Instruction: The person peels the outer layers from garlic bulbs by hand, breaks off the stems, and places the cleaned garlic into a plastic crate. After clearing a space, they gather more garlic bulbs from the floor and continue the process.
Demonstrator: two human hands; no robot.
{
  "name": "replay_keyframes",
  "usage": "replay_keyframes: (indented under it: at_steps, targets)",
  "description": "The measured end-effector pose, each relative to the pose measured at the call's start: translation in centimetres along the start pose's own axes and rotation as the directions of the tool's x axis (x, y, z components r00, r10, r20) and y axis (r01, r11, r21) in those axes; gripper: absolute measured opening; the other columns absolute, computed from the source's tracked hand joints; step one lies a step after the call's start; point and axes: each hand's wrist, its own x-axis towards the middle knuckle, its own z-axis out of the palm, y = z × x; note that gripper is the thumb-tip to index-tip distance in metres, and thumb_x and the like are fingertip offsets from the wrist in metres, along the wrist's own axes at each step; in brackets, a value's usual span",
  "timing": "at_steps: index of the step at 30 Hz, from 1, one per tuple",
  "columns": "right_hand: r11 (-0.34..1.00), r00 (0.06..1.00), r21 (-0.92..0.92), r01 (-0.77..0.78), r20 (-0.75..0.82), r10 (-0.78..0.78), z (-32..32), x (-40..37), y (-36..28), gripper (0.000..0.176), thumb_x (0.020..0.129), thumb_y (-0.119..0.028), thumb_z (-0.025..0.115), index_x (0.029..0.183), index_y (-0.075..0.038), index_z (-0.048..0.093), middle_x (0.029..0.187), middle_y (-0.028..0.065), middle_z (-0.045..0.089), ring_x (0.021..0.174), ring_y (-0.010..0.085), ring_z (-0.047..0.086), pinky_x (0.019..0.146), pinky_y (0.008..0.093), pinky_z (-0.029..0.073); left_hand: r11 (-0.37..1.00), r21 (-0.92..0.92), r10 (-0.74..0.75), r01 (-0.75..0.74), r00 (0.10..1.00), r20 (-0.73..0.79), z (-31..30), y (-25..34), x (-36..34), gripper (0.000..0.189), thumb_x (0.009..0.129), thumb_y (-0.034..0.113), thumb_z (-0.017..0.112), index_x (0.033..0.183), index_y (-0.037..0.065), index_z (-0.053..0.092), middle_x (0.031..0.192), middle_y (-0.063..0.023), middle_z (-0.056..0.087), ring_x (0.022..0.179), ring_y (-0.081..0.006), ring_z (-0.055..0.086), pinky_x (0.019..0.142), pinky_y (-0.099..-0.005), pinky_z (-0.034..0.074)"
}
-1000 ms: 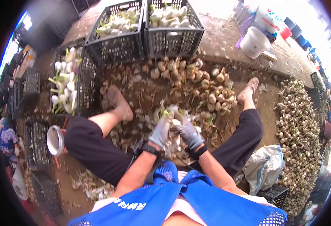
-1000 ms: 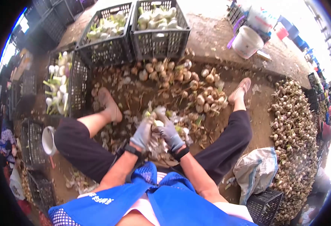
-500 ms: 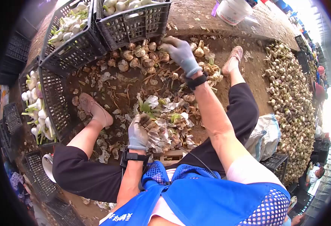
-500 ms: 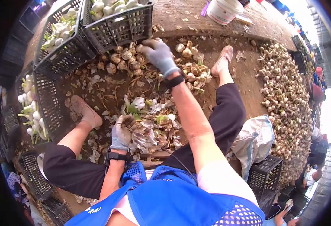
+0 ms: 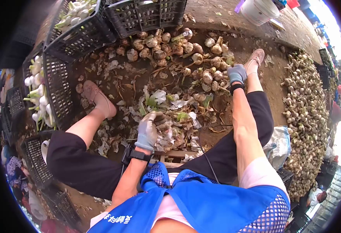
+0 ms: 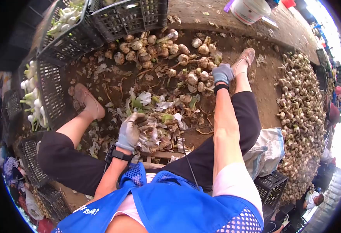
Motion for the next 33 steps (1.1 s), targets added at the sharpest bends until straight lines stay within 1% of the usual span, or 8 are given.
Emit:
replay_keyframes:
  at_steps: [3,5,7,13,16,17,23,33]
  targets:
    - [0.885,0.984,0.464,-0.044,-0.135,0.120,-2.4,-1.7,-0.1,0.029,0.074,-0.032,0.058,0.083,-0.005,0.066,0.076,0.0094,0.063,0.077,0.0255,0.062,0.067,0.0396,0.048,0.999,-0.017,-0.041,0.042,0.998,0.054,1.1,0.7,-0.6,0.026,0.092,0.021,0.044,0.100,0.000,0.055,0.084,-0.0110,0.060,0.072,-0.0165,0.060,0.053,-0.0246,0.049]
    - [0.070,0.964,0.962,-0.263,0.265,-0.014,-2.6,-5.1,-2.0,0.020,0.076,-0.020,0.062,0.073,-0.001,0.064,0.064,0.0059,0.060,0.063,0.0201,0.060,0.060,0.0324,0.049,0.992,0.122,0.026,-0.039,0.994,0.107,2.3,1.3,-0.9,0.030,0.092,0.024,0.046,0.111,0.002,0.050,0.098,-0.0100,0.057,0.074,-0.0144,0.059,0.053,-0.0207,0.048]
    - [-0.255,0.907,0.886,-0.387,0.315,-0.279,-9.3,-14.8,-6.4,0.009,0.079,-0.009,0.063,0.078,0.000,0.062,0.075,0.0074,0.061,0.062,0.0154,0.058,0.055,0.0287,0.051,0.961,0.191,0.155,-0.200,0.961,0.227,2.8,1.6,-0.9,0.039,0.091,0.028,0.048,0.121,0.004,0.043,0.109,-0.0096,0.053,0.079,-0.0143,0.058,0.057,-0.0217,0.049]
    - [-0.192,0.678,0.934,-0.303,0.069,-0.732,-8.0,-25.8,-9.0,0.024,0.088,-0.005,0.045,0.105,0.007,0.055,0.101,0.0091,0.059,0.090,0.0121,0.056,0.078,0.0255,0.046,0.936,-0.161,0.351,-0.312,0.854,0.384,3.2,2.7,-2.3,0.037,0.087,0.013,0.055,0.120,0.001,0.044,0.110,-0.0074,0.054,0.095,-0.0142,0.054,0.085,-0.0287,0.045]
    - [-0.323,0.565,0.737,-0.594,0.096,-0.819,-9.1,-25.9,-7.8,0.023,0.088,-0.004,0.044,0.106,0.006,0.053,0.105,0.0098,0.058,0.098,0.0147,0.054,0.085,0.0302,0.045,0.939,-0.291,0.305,-0.184,0.839,0.452,2.8,3.7,-3.3,0.037,0.084,0.005,0.054,0.120,0.000,0.044,0.108,-0.0081,0.054,0.090,-0.0146,0.056,0.083,-0.0296,0.046]
    - [-0.272,0.593,0.918,-0.288,-0.052,-0.804,-9.9,-26.4,-7.1,0.022,0.088,-0.002,0.042,0.107,0.004,0.052,0.106,0.0095,0.057,0.096,0.0159,0.056,0.084,0.0304,0.047,0.940,-0.289,0.303,-0.181,0.833,0.463,2.9,4.1,-3.7,0.037,0.084,0.005,0.054,0.120,0.000,0.044,0.108,-0.0081,0.054,0.090,-0.0146,0.056,0.083,-0.0296,0.046]
    - [-0.258,0.789,0.879,-0.402,0.190,-0.584,-11.5,-27.9,-6.5,0.016,0.086,-0.012,0.053,0.093,0.000,0.060,0.085,0.0073,0.063,0.070,0.0138,0.062,0.063,0.0255,0.053,0.780,0.144,0.504,-0.609,0.747,0.433,5.0,4.2,-5.3,0.043,0.077,-0.004,0.053,0.120,-0.002,0.045,0.104,-0.0052,0.054,0.086,-0.0083,0.053,0.080,-0.0216,0.044]
    - [-0.272,0.672,0.780,-0.563,0.240,-0.701,-11.8,-27.7,-4.9,0.014,0.082,-0.005,0.055,0.094,0.002,0.059,0.084,0.0079,0.063,0.071,0.0158,0.062,0.064,0.0298,0.054,0.932,-0.121,0.363,-0.343,0.857,0.367,4.6,3.3,-5.0,0.034,0.082,0.000,0.052,0.115,-0.002,0.047,0.095,-0.0059,0.058,0.079,-0.0109,0.057,0.074,-0.0237,0.049]
